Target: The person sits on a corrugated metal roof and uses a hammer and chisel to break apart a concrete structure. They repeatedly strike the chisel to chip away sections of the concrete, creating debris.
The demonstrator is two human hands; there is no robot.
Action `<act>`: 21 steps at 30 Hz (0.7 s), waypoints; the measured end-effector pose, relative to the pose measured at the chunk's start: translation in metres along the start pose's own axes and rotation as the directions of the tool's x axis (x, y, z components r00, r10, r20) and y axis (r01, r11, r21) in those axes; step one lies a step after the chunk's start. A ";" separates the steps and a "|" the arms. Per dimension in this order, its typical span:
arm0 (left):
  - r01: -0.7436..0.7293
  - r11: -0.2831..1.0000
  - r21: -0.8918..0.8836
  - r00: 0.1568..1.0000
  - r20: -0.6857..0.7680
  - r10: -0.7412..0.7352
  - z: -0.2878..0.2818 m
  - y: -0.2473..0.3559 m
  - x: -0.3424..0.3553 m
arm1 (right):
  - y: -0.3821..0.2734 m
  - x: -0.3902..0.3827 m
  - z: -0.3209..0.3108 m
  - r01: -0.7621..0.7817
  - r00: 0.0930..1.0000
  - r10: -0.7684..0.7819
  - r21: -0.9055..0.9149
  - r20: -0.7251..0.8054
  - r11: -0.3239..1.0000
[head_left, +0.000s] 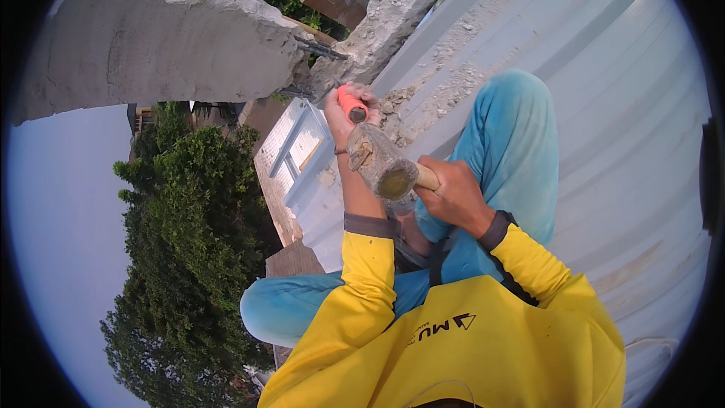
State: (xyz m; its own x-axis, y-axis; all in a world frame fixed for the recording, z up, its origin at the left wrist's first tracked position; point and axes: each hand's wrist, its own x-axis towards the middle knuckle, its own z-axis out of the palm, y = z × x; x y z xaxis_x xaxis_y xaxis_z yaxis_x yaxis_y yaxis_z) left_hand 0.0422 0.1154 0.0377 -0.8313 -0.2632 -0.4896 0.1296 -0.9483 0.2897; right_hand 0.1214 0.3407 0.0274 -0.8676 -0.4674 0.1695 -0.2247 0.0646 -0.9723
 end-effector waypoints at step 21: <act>-0.262 0.737 0.623 0.961 0.099 0.258 0.014 0.049 -0.005 | 0.002 -0.010 -0.002 0.053 0.999 -0.053 0.079 -0.008 0.995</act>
State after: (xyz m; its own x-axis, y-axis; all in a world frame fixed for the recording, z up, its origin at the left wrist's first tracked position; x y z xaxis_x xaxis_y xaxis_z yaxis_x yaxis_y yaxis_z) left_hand 0.0449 0.0727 0.0656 -0.8190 -0.4798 -0.3147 -0.0238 -0.5195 0.8541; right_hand 0.1282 0.3474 0.0243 -0.8581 -0.4632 0.2218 -0.2348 -0.0304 -0.9716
